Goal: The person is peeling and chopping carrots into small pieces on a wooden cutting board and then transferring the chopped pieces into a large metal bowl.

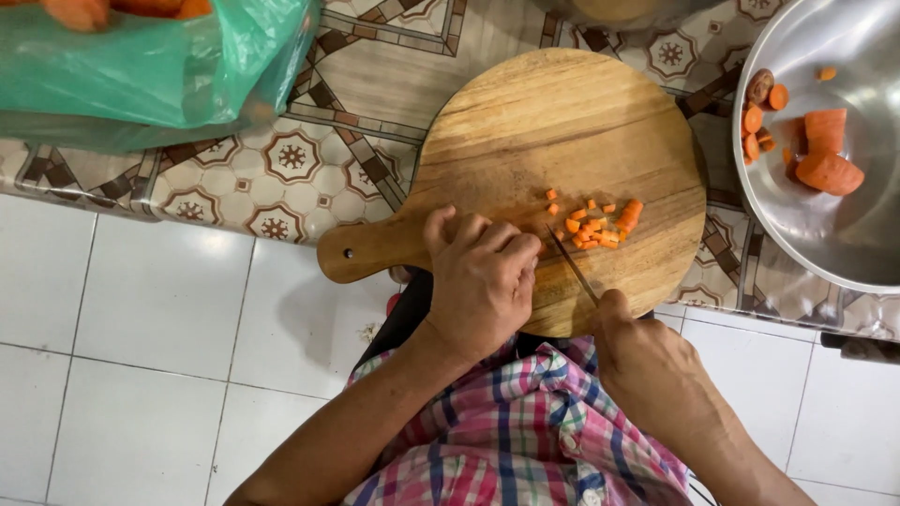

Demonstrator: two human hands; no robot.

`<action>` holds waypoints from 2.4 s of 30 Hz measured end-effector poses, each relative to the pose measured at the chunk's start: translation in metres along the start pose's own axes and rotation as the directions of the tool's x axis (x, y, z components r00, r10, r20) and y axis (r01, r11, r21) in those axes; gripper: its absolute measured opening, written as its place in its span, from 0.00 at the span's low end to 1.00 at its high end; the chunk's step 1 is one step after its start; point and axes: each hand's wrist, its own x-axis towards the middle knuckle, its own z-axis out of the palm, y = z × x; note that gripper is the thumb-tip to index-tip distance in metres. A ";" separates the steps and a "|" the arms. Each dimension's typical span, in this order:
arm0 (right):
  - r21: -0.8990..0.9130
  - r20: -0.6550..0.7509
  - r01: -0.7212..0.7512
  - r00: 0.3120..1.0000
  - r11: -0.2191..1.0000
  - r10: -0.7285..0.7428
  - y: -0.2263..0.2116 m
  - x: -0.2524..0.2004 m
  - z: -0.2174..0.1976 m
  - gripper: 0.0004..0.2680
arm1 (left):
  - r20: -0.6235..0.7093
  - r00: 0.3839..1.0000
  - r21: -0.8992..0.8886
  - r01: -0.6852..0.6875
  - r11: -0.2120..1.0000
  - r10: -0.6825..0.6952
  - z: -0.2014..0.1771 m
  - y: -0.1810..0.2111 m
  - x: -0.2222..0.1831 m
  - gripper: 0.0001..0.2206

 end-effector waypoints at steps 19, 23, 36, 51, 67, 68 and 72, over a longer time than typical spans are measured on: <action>-0.027 0.067 0.136 0.989 0.990 -0.134 -0.012 0.000 -0.006 0.06 | -0.084 0.996 -0.001 0.013 1.000 -0.013 -0.018 0.000 -0.012 0.04; 0.089 0.083 -0.026 0.996 0.996 0.019 -0.016 0.000 -0.016 0.06 | -0.080 0.996 -0.012 0.028 1.000 -0.029 -0.020 0.000 -0.012 0.05; -0.149 -0.038 0.179 0.982 0.972 -0.187 -0.003 0.007 0.016 0.08 | -0.063 0.997 -0.017 0.037 0.999 -0.038 -0.018 0.000 -0.013 0.05; -0.134 -0.026 0.125 0.991 0.983 -0.130 -0.011 -0.004 0.012 0.04 | -0.105 0.993 -0.022 0.051 0.998 -0.053 -0.016 0.001 -0.014 0.04; -0.008 0.088 0.126 0.988 0.992 -0.125 -0.018 -0.001 -0.004 0.05 | -0.217 0.956 -0.094 0.183 0.979 -0.199 -0.010 0.012 -0.019 0.05; 0.057 0.098 0.089 0.991 0.994 -0.095 -0.017 -0.001 -0.006 0.05 | -0.219 0.956 -0.090 0.179 0.980 -0.194 -0.010 0.012 -0.018 0.05; 0.047 0.064 0.086 0.994 0.995 -0.089 -0.012 -0.001 0.000 0.08 | -0.218 0.957 -0.071 0.182 0.981 -0.193 -0.010 0.012 -0.018 0.05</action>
